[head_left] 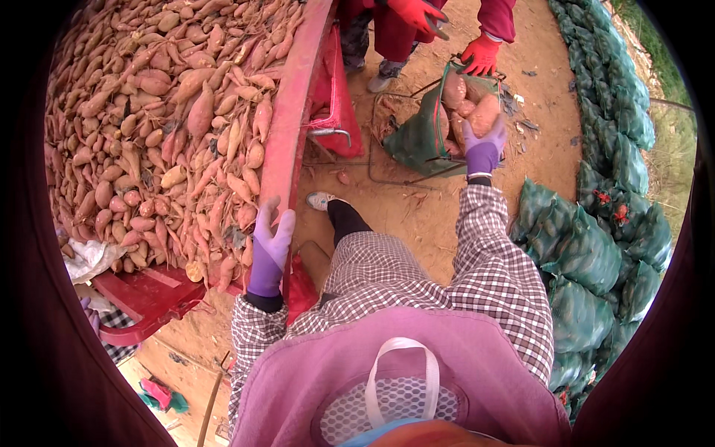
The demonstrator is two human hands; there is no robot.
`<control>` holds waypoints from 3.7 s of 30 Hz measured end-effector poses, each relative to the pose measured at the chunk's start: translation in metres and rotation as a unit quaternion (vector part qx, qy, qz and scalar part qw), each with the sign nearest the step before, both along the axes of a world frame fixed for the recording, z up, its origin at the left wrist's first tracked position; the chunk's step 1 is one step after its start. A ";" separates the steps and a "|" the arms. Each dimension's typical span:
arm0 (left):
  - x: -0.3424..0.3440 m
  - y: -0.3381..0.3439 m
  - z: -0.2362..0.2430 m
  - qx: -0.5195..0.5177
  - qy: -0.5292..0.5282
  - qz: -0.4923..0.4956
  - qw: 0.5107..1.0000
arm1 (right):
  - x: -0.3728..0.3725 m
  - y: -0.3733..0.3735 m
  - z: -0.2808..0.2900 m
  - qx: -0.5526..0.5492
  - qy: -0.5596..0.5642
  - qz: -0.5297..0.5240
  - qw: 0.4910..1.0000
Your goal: The person sorts sweet potatoes from a large red bin, picking them by hand and placing them into a green mesh bag. The person then weighs the bag on a hanging scale and returns to the bin to continue sorting.
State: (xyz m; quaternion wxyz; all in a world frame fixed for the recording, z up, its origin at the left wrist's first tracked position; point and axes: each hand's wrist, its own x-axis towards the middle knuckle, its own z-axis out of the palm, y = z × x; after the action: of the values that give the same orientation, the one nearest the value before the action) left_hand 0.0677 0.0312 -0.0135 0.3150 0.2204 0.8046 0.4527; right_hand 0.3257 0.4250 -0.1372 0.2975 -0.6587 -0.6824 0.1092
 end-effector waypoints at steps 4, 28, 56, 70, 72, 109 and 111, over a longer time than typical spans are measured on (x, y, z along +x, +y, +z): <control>-0.007 -0.030 0.005 0.050 -0.026 0.041 0.998 | -0.014 0.023 -0.051 -0.155 -0.183 0.001 0.971; -0.066 -0.204 -0.056 0.054 0.061 0.382 0.921 | -0.385 -0.081 0.077 0.077 0.051 0.605 0.790; -0.273 -0.119 -0.083 -0.364 0.187 0.089 0.908 | -0.622 -0.235 0.110 0.093 -0.215 0.821 0.521; -0.085 -0.197 -0.087 0.195 0.062 0.510 0.836 | -0.486 -0.294 0.085 -0.093 -0.351 0.876 0.318; -0.075 -0.195 -0.095 0.275 -0.037 0.520 0.808 | -0.471 -0.299 0.095 0.007 -0.295 0.884 0.364; 0.147 -0.230 -0.077 -0.001 0.069 0.906 0.418 | -0.465 -0.586 0.013 0.093 -0.279 0.925 0.239; 0.175 -0.257 -0.078 -0.115 0.098 0.926 0.346 | -0.479 -0.571 0.028 0.130 -0.321 0.913 0.216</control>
State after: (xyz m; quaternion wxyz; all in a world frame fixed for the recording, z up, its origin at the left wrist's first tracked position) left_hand 0.2429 -0.2257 -0.0911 -0.3638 -0.6605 0.5654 0.3342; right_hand -0.1530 -0.1464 -0.1094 -0.1689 0.4843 -0.8584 -0.0044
